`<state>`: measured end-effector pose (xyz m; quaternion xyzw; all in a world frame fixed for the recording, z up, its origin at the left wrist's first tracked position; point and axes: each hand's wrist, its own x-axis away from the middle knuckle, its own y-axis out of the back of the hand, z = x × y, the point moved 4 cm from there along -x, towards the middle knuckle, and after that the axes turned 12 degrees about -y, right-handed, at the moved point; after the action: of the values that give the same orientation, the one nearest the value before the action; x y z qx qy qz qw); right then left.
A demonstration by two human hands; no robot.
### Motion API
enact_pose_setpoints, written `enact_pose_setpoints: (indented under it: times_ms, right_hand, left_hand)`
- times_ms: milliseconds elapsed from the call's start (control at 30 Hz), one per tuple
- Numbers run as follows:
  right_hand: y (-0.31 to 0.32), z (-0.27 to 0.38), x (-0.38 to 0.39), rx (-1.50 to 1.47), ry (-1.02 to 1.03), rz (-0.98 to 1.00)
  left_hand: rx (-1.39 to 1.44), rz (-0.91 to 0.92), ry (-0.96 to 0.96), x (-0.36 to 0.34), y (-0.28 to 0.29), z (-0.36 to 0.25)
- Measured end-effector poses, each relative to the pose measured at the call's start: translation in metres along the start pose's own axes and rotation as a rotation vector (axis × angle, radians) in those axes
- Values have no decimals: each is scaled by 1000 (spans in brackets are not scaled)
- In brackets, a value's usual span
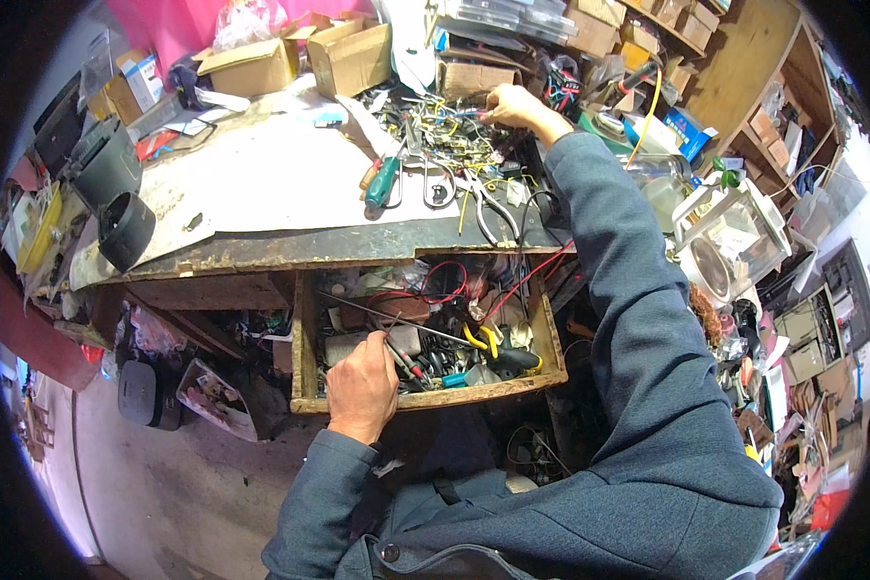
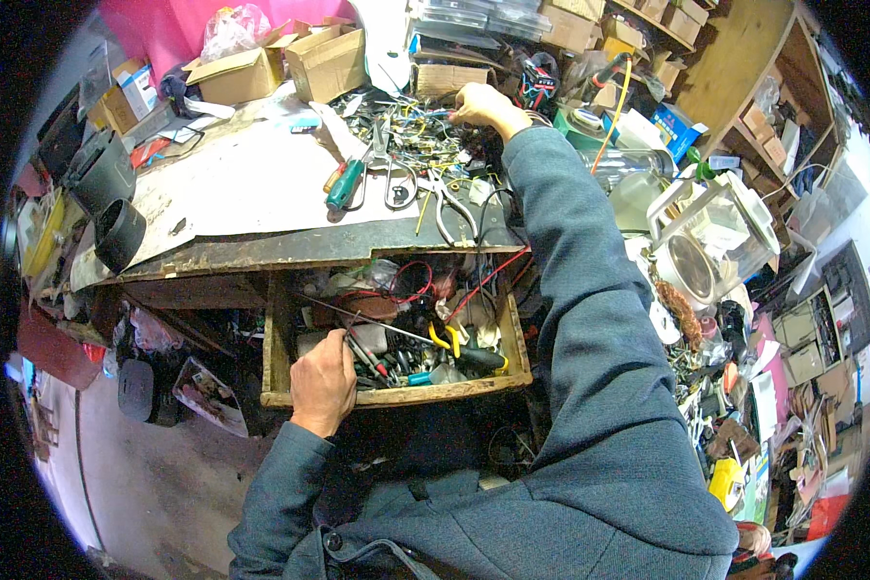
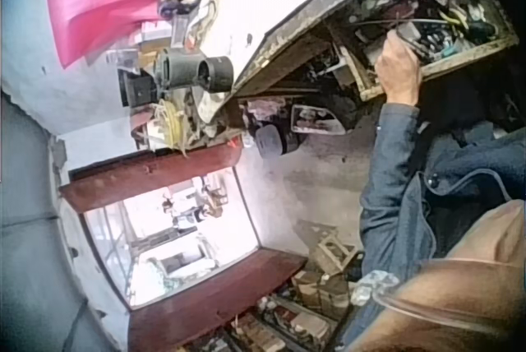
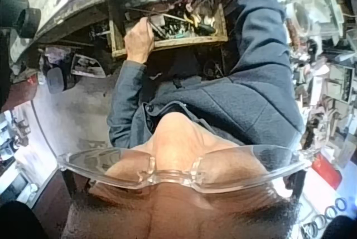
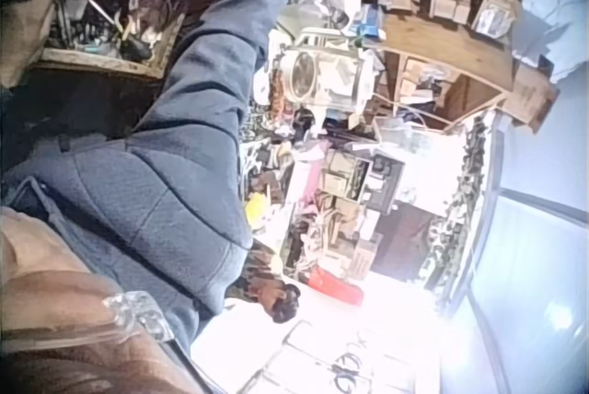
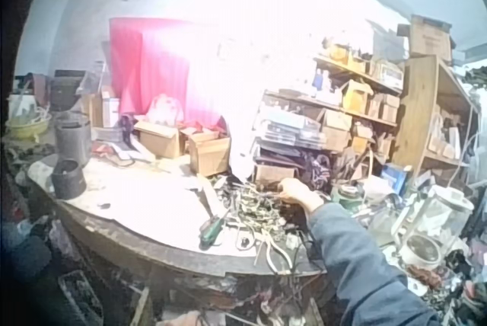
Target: The person works at a cluttered workbench, handling small electronic components and wires. They use a screwdriver to adjust a small black box, then wipe it with a cloth. The person continues to manipulate the component and wires throughout the clip.
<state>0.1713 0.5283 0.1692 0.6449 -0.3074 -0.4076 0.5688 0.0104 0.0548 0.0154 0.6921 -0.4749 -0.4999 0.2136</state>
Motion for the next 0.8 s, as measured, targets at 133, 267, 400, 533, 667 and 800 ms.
enact_pose_setpoints:
  times_ms: [133, 267, 400, 533, 667, 800]
  right_hand:
    - [-2, 7, 4, 24, -35, 47]
    - [-2, 9, 1, 68, 24, 96]
    - [10, 20, 2, 12, 85, 23]
    - [21, 37, 6, -25, 114, -160]
    - [14, 68, 25, -40, 274, 95]
    - [12, 86, 49, 101, -65, 367]
  left_hand:
    - [0, 5, 9, 0, 1, 0]
    - [8, -11, -6, 0, 0, 0]
    - [13, -17, -8, 1, 1, 0]
    - [20, -2, -9, 0, 0, 0]
    - [16, 4, -11, 0, 0, -1]
    - [15, -9, -9, 2, 0, 2]
